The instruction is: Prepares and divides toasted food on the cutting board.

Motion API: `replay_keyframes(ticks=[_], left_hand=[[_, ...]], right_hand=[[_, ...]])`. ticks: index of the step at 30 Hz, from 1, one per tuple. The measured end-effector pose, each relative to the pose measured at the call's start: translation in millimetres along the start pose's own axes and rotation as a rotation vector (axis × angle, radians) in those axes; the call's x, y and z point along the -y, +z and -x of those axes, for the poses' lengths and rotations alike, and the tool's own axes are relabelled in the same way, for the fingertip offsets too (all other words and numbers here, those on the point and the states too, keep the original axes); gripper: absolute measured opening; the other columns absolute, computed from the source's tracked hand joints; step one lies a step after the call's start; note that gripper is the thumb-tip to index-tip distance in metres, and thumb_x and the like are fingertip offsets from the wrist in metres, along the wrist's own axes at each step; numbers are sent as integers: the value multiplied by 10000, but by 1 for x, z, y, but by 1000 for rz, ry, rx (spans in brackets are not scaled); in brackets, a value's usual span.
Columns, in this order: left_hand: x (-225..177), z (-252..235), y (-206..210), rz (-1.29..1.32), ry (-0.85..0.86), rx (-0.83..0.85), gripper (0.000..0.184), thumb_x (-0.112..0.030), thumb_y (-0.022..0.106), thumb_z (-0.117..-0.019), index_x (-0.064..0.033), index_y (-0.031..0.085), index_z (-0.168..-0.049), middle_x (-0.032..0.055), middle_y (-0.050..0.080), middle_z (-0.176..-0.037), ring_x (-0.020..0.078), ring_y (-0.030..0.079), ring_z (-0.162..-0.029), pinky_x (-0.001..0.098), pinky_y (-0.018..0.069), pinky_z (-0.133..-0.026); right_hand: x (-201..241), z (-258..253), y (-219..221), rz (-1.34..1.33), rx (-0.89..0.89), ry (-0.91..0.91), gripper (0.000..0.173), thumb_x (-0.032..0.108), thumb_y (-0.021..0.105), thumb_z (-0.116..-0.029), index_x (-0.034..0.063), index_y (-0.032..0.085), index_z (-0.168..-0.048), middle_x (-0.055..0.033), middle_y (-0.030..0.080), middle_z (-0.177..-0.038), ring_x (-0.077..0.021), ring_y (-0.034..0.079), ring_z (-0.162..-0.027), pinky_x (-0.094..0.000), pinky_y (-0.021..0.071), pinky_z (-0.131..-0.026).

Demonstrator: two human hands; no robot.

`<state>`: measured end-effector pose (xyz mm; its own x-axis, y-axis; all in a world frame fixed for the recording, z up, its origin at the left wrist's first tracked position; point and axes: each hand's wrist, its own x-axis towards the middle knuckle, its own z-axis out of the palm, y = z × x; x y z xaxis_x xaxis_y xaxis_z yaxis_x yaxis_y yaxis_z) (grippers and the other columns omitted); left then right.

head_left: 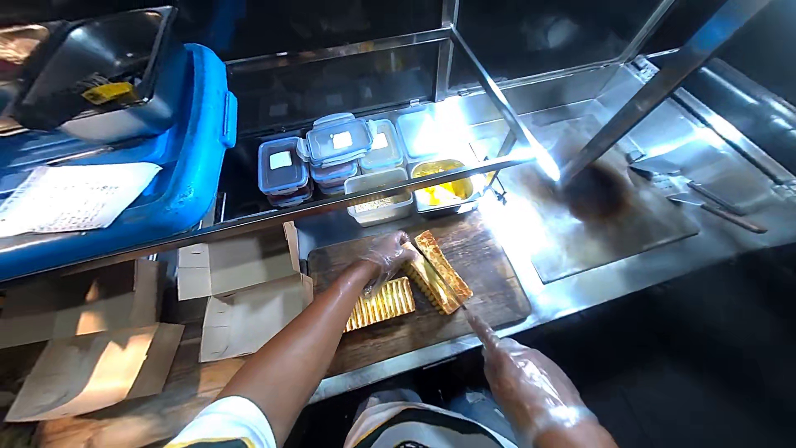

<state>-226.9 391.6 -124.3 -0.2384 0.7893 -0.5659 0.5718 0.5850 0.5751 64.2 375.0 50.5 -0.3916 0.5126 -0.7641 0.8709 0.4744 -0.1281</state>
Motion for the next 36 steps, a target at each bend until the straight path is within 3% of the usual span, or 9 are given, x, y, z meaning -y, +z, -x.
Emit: replay_keyframes(ticks=[7, 10, 13, 16, 20, 25, 28, 32, 36], left_hand=[[-15, 20, 13, -44, 23, -193, 476, -306, 754, -895, -136, 626, -1321, 139, 698, -1196, 312, 666, -1119, 590, 518, -973], [-47, 48, 28, -272, 302, -331, 690, -244, 751, -823, -201, 541, -1479, 83, 505, -1538, 276, 470, -1425, 549, 401, -1151], [-59, 55, 69, -457, 534, -213, 717, -257, 714, -798, -239, 537, -1492, 106, 375, -1632, 331, 334, -1509, 626, 310, -1174], [-58, 49, 80, -534, 480, -111, 722, -286, 647, -870, -290, 440, -1562, 23, 238, -1702, 277, 196, -1569, 642, 209, -1206], [-61, 49, 80, -544, 441, -87, 762, -287, 625, -860, -289, 396, -1587, 32, 221, -1706, 262, 186, -1572, 625, 177, -1223], [-66, 51, 85, -575, 426, -107, 762, -285, 633, -882, -270, 371, -1598, 18, 197, -1713, 254, 158, -1579, 620, 153, -1230], [-67, 55, 77, -506, 429, -108, 798, -229, 653, -851, -257, 373, -1598, 38, 211, -1709, 252, 176, -1575, 607, 183, -1232], [-58, 72, 39, -367, 636, -290, 825, -245, 706, -785, -157, 439, -1561, 74, 384, -1635, 255, 319, -1527, 595, 227, -1232], [-51, 54, 11, -687, 647, -54, 1092, -361, 842, -661, -349, 311, -1615, 72, 273, -1685, 324, 253, -1544, 651, 188, -1207]], right_hand=[[-23, -16, 2, -3, 25, -42, 672, 208, 451, -1046, 461, 209, -1619, -156, 708, -1198, -383, 694, -1082, -610, 549, -888], [-53, 17, 12, -19, 7, -98, 597, 237, 404, -1071, 410, 258, -1624, -150, 713, -1154, -368, 707, -1039, -573, 563, -862], [-31, -26, 22, -85, 20, -87, 678, 214, 463, -1044, 433, 200, -1630, -155, 713, -1192, -375, 696, -1088, -600, 549, -903], [-35, -36, 19, -79, 7, -109, 726, 195, 497, -1030, 462, 177, -1624, -162, 713, -1159, -393, 700, -1051, -617, 552, -871], [-70, 14, 32, -45, 33, -102, 646, 209, 423, -1057, 413, 215, -1634, -158, 700, -1194, -374, 700, -1067, -577, 562, -878], [-38, -68, 51, -149, -23, -159, 706, 208, 479, -1040, 443, 168, -1628, -177, 721, -1100, -404, 714, -984, -625, 559, -822], [-65, -40, 61, -133, -45, -184, 653, 241, 426, -1061, 463, 180, -1625, -151, 705, -1192, -378, 705, -1040, -594, 561, -870], [-162, 25, 125, -268, -547, -401, 579, 189, 528, -1005, 319, 451, -1563, -121, 734, -971, -280, 715, -691, -494, 605, -591], [-207, 37, 161, -508, -634, -287, 575, 145, 529, -1008, 198, 439, -1574, -109, 748, -1138, -209, 748, -859, -441, 633, -778]])
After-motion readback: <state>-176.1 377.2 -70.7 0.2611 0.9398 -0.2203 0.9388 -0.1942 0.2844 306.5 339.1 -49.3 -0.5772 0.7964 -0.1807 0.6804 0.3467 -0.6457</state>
